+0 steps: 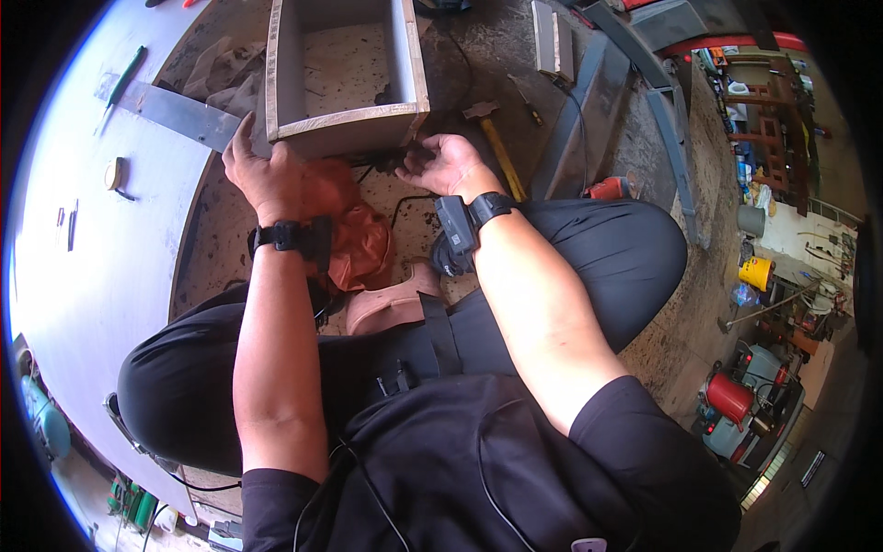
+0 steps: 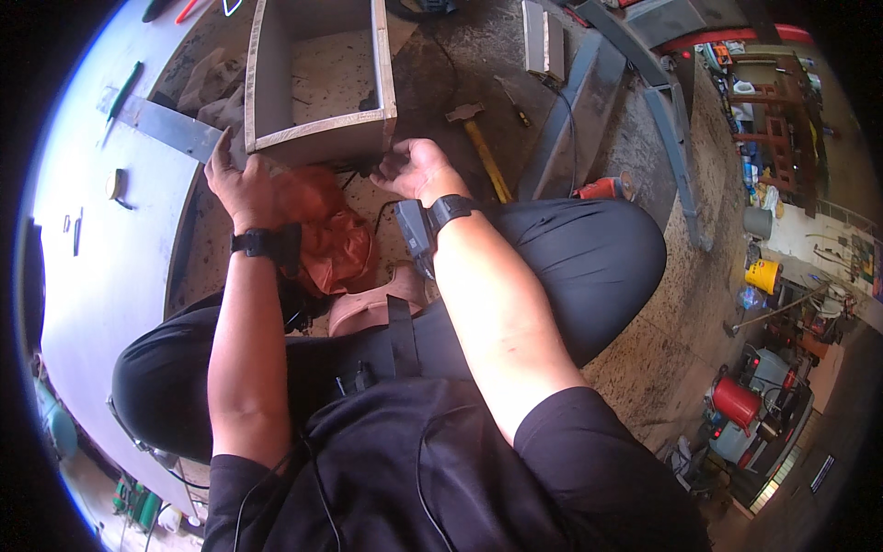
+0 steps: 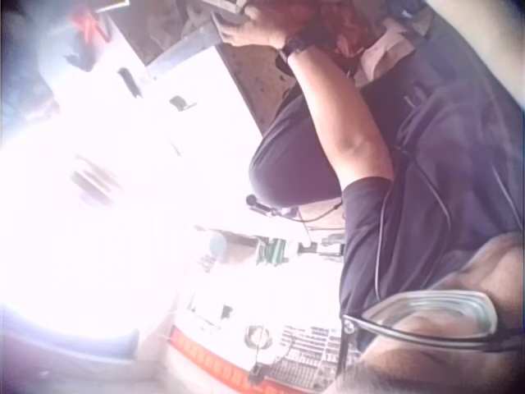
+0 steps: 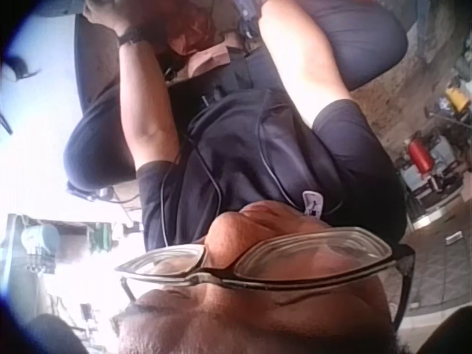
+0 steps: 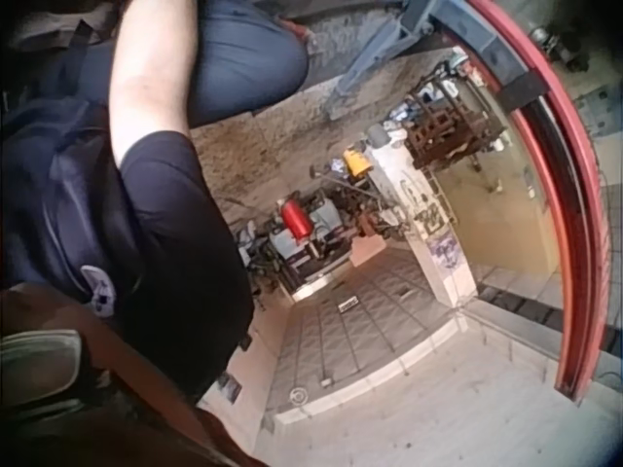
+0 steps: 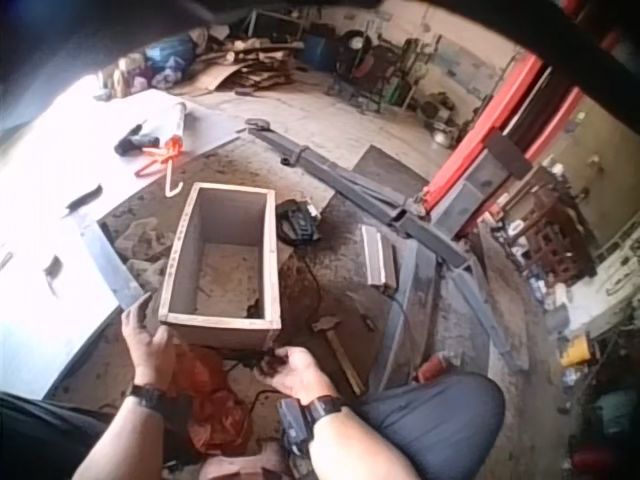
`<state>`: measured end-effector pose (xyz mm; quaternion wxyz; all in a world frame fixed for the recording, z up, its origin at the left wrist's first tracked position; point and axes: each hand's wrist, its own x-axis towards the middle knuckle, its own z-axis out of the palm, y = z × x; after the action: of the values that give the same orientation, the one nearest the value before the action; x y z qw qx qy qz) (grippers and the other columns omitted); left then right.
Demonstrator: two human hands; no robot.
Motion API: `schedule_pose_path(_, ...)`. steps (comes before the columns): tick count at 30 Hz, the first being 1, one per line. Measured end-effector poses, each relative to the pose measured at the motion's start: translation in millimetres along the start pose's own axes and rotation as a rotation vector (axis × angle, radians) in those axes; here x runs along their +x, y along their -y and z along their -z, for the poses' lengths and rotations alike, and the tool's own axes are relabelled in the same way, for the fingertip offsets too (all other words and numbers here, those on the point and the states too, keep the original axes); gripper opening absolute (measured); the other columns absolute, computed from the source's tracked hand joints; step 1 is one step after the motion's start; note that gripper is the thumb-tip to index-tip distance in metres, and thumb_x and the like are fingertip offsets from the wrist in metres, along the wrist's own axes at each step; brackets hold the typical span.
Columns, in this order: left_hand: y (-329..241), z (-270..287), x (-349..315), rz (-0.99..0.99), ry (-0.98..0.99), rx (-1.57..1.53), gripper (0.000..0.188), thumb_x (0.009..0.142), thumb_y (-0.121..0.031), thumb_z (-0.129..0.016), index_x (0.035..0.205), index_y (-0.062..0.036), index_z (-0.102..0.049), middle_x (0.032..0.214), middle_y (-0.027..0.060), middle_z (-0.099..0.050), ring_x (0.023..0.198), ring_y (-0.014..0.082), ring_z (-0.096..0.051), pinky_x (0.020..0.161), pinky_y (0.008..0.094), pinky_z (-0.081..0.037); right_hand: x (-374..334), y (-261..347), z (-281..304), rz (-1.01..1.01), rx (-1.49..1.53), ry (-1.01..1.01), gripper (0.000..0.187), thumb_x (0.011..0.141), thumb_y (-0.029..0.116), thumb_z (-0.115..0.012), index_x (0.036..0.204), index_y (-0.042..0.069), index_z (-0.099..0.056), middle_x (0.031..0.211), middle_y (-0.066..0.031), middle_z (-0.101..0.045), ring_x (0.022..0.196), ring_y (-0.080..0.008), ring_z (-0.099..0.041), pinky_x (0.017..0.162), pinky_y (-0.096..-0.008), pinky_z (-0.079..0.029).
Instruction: Assembling and measuring a small wooden box using a hammer and a tape measure.
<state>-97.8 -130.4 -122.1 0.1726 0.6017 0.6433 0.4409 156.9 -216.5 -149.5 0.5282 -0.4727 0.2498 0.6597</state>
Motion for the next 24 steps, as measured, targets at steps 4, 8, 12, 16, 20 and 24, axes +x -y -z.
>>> schedule_pose_path(4, -28, -2, -8, -0.146, 0.071, 0.106, 0.058, 0.076, -0.008, -0.067, 0.133, -0.0164, -0.065, 0.13, 0.0143, -0.059, 0.124, 0.035, -0.053, 0.112, 0.0445, -0.038, 11, 4, 8, -0.07, 0.052, 0.025, 0.024, 0.096, 0.009, -0.05, 0.119, 0.0, -0.049, 0.125, -0.0142, -0.044, 0.116, -0.0288, -0.044, 0.113, -0.0624, -0.034)
schedule_pose_path(8, -50, 9, -14, -0.388, 0.298, 0.269, 0.062, 0.077, -0.006, -0.066, 0.137, -0.0208, -0.062, 0.138, 0.0059, -0.058, 0.133, 0.0325, -0.048, 0.116, 0.0456, -0.033, 3, -1, -7, -0.078, 0.066, 0.027, 0.018, 0.099, 0.009, -0.05, 0.116, 0.002, -0.051, 0.116, -0.0126, -0.046, 0.109, -0.0278, -0.048, 0.113, -0.0606, -0.036)
schedule_pose_path(12, -57, 1, -31, -0.524, 0.398, 0.347, 0.059, 0.079, -0.008, -0.062, 0.137, -0.0149, -0.061, 0.14, 0.0066, -0.058, 0.132, 0.0306, -0.048, 0.115, 0.0447, -0.035, 6, 3, -3, -0.084, 0.1, 0.037, 0.019, 0.098, 0.008, -0.05, 0.116, 0.002, -0.051, 0.117, -0.0125, -0.047, 0.109, -0.0282, -0.049, 0.111, -0.0618, -0.037)
schedule_pose_path(16, -51, -4, -42, -0.521, 0.4, 0.358, 0.06, 0.079, -0.009, -0.062, 0.139, -0.0145, -0.059, 0.142, 0.0076, -0.056, 0.135, 0.0308, -0.048, 0.117, 0.0456, -0.034, 5, 2, -4, -0.066, 0.095, 0.063, 0.016, 0.098, 0.007, -0.049, 0.113, 0.001, -0.052, 0.115, -0.013, -0.048, 0.104, -0.0282, -0.052, 0.107, -0.0638, -0.041)
schedule_pose_path(20, -51, -3, -42, -0.514, 0.424, 0.369, 0.06, 0.08, -0.008, -0.061, 0.14, -0.0141, -0.058, 0.144, 0.0078, -0.056, 0.137, 0.0309, -0.047, 0.118, 0.0455, -0.034, -3, 3, -5, -0.033, 0.106, 0.083, 0.015, 0.098, 0.007, -0.048, 0.111, 0.001, -0.053, 0.112, -0.013, -0.052, 0.099, -0.0281, -0.056, 0.105, -0.0629, -0.043)
schedule_pose_path(24, -51, -1, -42, -0.518, 0.426, 0.365, 0.06, 0.08, -0.007, -0.06, 0.14, -0.013, -0.058, 0.144, 0.0084, -0.055, 0.137, 0.0312, -0.047, 0.118, 0.045, -0.035, -15, 6, -9, -0.017, 0.078, 0.142, 0.015, 0.096, 0.006, -0.047, 0.108, 0.001, -0.055, 0.11, -0.0126, -0.055, 0.098, -0.0279, -0.058, 0.104, -0.0615, -0.043)
